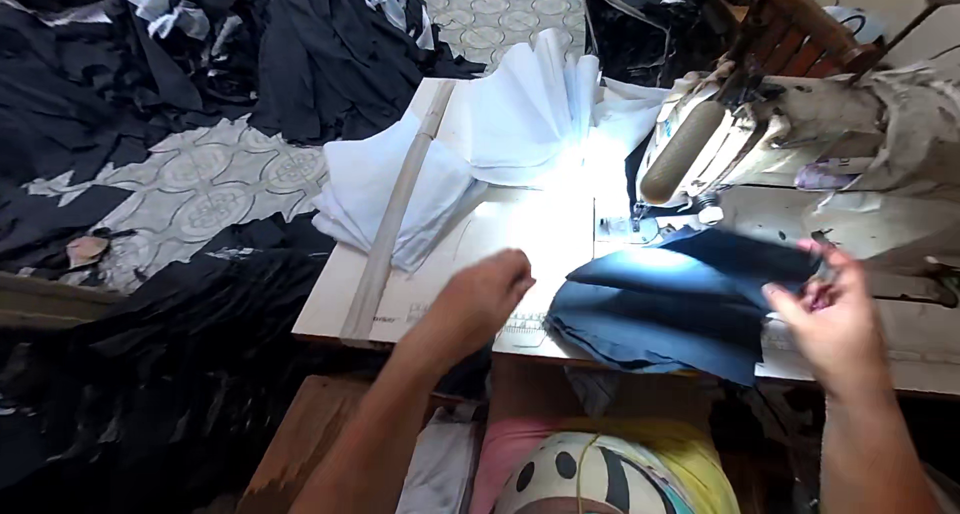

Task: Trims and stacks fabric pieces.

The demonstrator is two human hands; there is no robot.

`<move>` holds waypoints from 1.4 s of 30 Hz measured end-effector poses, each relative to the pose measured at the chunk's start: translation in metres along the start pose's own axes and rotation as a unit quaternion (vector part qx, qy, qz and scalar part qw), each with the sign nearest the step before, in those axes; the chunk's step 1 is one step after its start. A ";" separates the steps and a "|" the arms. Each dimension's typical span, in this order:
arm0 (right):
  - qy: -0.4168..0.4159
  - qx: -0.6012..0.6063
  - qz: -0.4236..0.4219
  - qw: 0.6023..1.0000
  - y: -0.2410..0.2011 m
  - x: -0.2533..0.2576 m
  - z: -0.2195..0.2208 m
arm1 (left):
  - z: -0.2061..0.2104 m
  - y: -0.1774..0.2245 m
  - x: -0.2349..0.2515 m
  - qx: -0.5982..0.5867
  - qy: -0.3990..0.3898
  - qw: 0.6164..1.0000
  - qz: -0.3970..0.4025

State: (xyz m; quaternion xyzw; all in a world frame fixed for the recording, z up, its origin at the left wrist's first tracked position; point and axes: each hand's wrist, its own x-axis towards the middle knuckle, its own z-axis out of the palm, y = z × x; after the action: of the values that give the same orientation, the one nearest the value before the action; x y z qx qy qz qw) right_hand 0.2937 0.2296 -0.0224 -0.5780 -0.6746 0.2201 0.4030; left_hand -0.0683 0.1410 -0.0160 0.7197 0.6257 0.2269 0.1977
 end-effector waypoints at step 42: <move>-0.489 -0.009 -0.163 0.857 -0.102 -0.003 0.113 | 0.065 -0.004 -0.038 -0.289 0.281 0.915 0.034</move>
State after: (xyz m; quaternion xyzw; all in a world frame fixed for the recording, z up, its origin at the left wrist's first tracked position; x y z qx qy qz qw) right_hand 0.1421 0.2220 -0.0109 -0.2810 -0.8712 0.3999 0.0460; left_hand -0.0382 0.1037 -0.0749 0.5588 0.5378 0.5971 0.2048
